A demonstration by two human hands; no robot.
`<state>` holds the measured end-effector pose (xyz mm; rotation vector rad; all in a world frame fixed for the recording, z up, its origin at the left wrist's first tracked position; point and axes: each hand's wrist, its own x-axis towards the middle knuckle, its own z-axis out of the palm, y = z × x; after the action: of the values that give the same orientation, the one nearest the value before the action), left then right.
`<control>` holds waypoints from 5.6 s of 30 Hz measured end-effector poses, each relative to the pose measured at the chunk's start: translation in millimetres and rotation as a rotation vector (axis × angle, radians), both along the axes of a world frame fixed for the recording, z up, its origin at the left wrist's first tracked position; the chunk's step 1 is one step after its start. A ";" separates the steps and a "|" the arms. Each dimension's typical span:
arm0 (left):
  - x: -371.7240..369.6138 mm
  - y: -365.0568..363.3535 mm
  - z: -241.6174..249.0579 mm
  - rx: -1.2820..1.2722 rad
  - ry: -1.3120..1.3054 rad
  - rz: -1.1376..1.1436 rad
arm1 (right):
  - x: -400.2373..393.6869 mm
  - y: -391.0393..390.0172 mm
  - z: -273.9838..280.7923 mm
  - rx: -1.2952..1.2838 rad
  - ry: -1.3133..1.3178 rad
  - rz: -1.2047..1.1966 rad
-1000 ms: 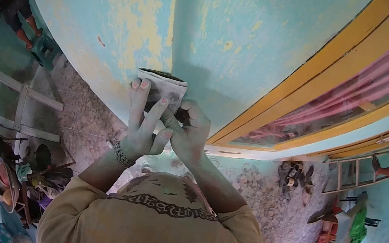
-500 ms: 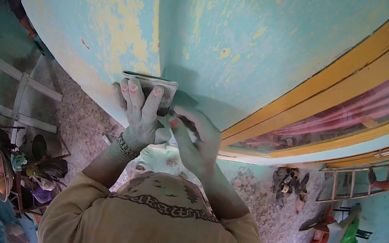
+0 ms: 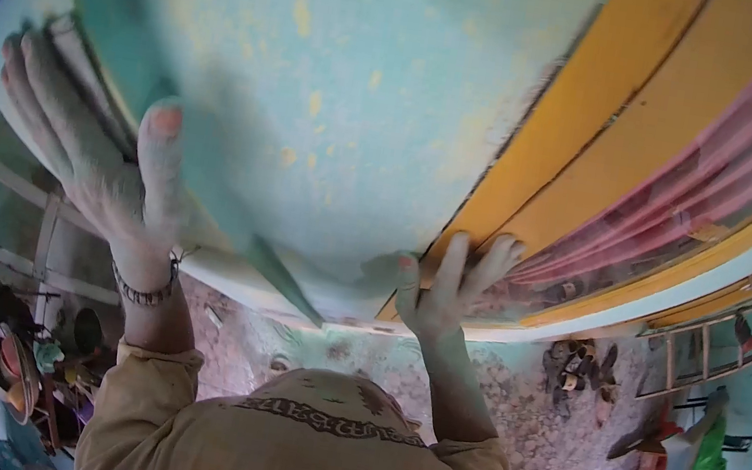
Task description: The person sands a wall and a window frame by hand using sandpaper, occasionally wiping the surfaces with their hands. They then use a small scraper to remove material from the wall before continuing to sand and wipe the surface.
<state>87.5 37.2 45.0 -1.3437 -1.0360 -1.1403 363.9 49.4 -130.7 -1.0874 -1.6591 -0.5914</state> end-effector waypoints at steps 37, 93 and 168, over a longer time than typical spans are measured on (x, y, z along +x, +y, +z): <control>105.7 13.5 -131.8 -0.327 -0.070 -0.231 | 7.0 6.1 -46.5 -0.038 -0.019 0.003; 116.2 16.8 -97.2 -0.164 -0.217 -0.067 | 52.3 28.9 10.6 0.253 -0.118 0.264; 110.5 18.5 -17.6 -0.117 -0.265 -0.235 | -1.5 26.8 48.1 0.326 -0.134 0.321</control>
<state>197.9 55.8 27.4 -1.4621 -1.1705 -1.4836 362.4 76.2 -82.5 -0.5430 -1.7325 -0.7034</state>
